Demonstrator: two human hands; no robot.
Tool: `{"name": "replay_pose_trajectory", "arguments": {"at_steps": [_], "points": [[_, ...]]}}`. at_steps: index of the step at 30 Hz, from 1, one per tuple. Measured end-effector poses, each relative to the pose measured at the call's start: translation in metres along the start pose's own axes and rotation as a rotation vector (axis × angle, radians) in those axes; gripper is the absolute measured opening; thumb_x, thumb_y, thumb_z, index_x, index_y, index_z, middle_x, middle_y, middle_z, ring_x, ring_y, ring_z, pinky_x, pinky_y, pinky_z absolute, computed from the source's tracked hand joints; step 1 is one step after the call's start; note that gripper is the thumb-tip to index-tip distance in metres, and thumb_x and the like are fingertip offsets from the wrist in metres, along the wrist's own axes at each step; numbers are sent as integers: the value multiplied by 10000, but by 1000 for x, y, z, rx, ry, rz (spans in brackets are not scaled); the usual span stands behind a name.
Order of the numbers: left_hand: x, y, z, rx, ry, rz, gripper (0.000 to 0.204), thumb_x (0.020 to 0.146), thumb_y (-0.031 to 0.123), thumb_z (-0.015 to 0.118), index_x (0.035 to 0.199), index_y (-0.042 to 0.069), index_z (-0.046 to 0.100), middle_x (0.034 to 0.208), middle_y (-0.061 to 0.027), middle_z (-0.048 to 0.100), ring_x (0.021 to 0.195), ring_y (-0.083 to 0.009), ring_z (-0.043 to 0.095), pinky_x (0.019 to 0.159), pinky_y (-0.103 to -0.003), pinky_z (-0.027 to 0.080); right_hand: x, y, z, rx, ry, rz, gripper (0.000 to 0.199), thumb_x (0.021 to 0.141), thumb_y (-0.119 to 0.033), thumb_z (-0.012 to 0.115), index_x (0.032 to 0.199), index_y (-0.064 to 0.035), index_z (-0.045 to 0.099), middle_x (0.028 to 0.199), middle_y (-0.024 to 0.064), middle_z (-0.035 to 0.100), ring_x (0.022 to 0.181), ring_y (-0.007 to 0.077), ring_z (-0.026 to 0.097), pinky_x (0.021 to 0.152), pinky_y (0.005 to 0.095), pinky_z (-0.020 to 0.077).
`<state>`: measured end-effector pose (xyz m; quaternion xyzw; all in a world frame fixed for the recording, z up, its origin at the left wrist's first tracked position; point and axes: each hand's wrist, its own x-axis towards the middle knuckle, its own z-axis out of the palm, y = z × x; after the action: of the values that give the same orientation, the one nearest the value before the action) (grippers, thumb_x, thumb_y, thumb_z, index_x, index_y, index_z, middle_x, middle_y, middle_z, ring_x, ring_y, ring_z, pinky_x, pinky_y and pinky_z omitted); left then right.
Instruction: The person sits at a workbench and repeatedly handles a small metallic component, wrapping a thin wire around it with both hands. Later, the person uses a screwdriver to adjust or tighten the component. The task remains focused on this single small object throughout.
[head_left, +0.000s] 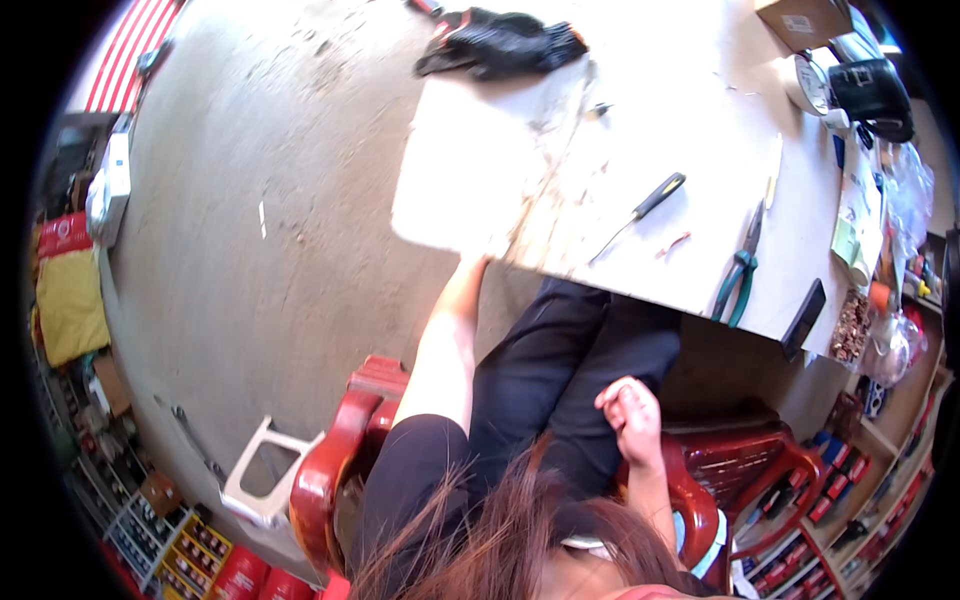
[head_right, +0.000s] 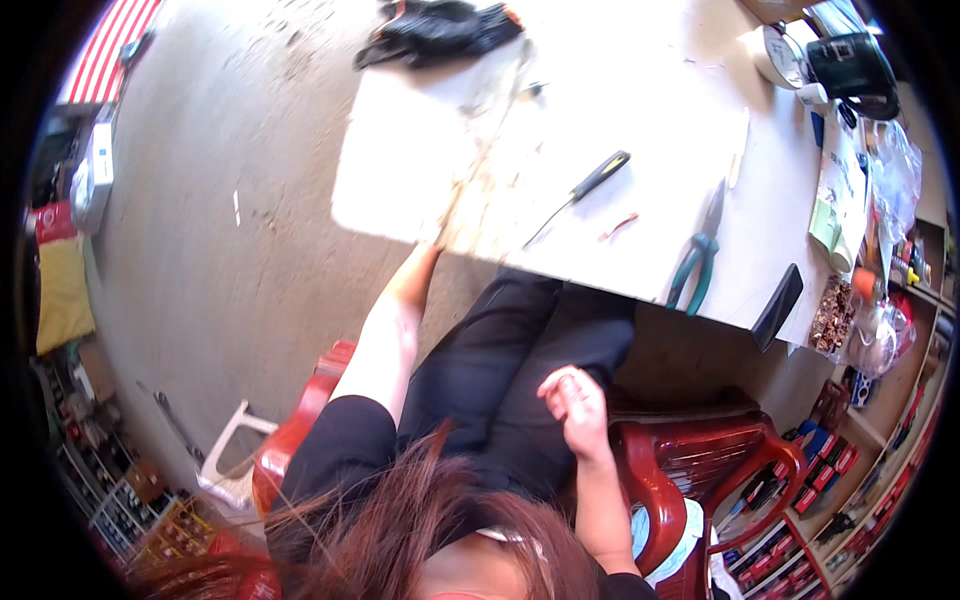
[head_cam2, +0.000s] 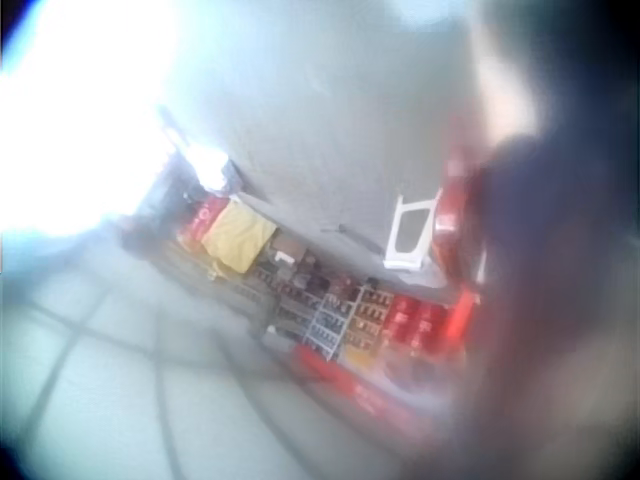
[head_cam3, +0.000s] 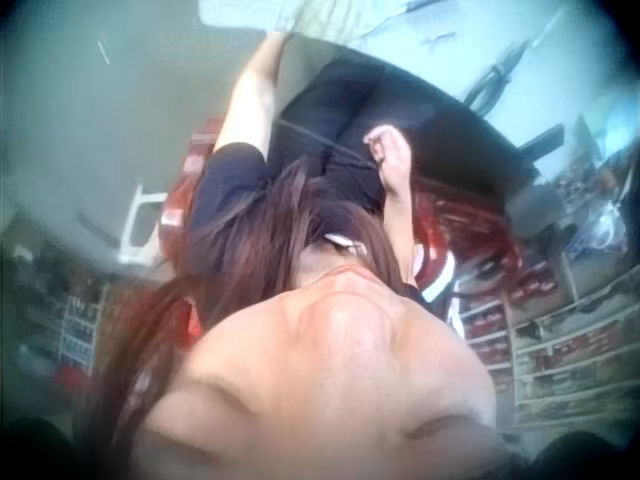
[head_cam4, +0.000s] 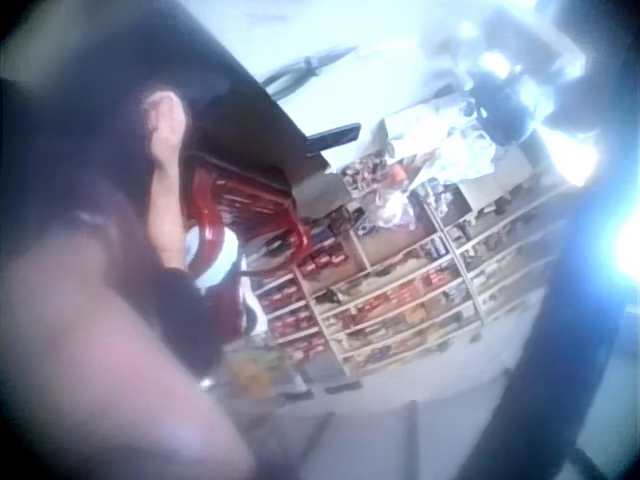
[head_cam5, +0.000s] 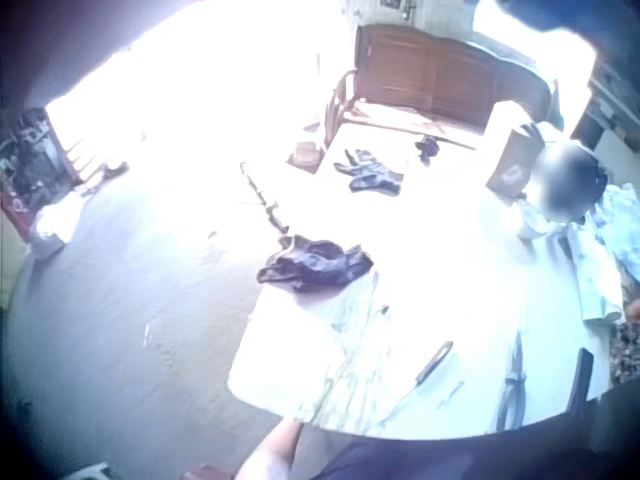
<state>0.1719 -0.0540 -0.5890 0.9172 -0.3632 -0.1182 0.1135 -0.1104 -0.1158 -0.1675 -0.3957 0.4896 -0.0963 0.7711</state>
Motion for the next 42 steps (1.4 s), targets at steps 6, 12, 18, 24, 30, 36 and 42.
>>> {"name": "replay_pose_trajectory", "arguments": {"at_steps": [6, 12, 18, 24, 30, 36, 42], "points": [[32, 19, 8, 87, -166, -81, 399, 813, 142, 674, 1188, 23, 601, 1149, -168, 643, 1114, -286, 583, 919, -382, 485, 8, 15, -18, 184, -136, 52, 331, 1023, -251, 435, 929, 19, 600, 673, -5, 483, 582, 48, 384, 550, 198, 327], [42, 31, 6, 54, -203, -117, 407, 824, 141, 672, 1201, 11, 593, 1137, -153, 649, 1091, -276, 594, 918, -382, 487, 9, 19, -23, 307, -162, 93, 281, 1025, -204, 434, 970, 16, 600, 816, 35, 563, 614, 55, 396, 579, 201, 356], [20, 19, -4, 24, -199, -174, 414, 834, 141, 669, 1214, -1, 584, 1125, -138, 655, 1069, -266, 606, 918, -383, 488, 7, 18, -15, 259, -131, 34, 288, 1030, -192, 418, 969, 22, 600, 760, 7, 519, 618, 54, 402, 579, 197, 354], [-24, 24, -47, -654, -65, -291, 422, 844, 140, 666, 1227, -13, 576, 1113, -123, 662, 1046, -256, 617, 917, -384, 490, 28, 16, 12, 144, 26, -29, 335, 1037, -228, 384, 908, -3, 598, 645, -22, 444, 565, 31, 370, 535, 182, 306], [-98, 86, -251, -1975, -537, -641, 207, 948, 69, 572, 1137, -9, 602, 1027, -118, 661, 851, -148, 644, 771, -271, 555, 30, 5, 54, 307, 117, -121, 287, 1035, -184, 392, 971, 8, 594, 794, 43, 564, 598, 15, 378, 556, 170, 326], [-149, 138, -365, -2344, -738, -321, 198, 893, 34, 637, 1090, 21, 618, 1068, -123, 642, 874, -169, 649, 793, -260, 547, -15, -29, 76, 175, -26, -308, 279, 1034, -170, 397, 997, 14, 603, 756, 1, 516, 642, 28, 415, 598, 176, 360], [-174, 170, -425, -2373, -825, 97, 204, 859, 26, 677, 1056, 8, 630, 1088, -132, 599, 908, -187, 643, 789, -270, 522, -78, -55, 88, 62, -42, -592, 263, 1027, -144, 386, 1028, 17, 594, 767, -11, 519, 669, 32, 419, 611, 177, 357]]}}
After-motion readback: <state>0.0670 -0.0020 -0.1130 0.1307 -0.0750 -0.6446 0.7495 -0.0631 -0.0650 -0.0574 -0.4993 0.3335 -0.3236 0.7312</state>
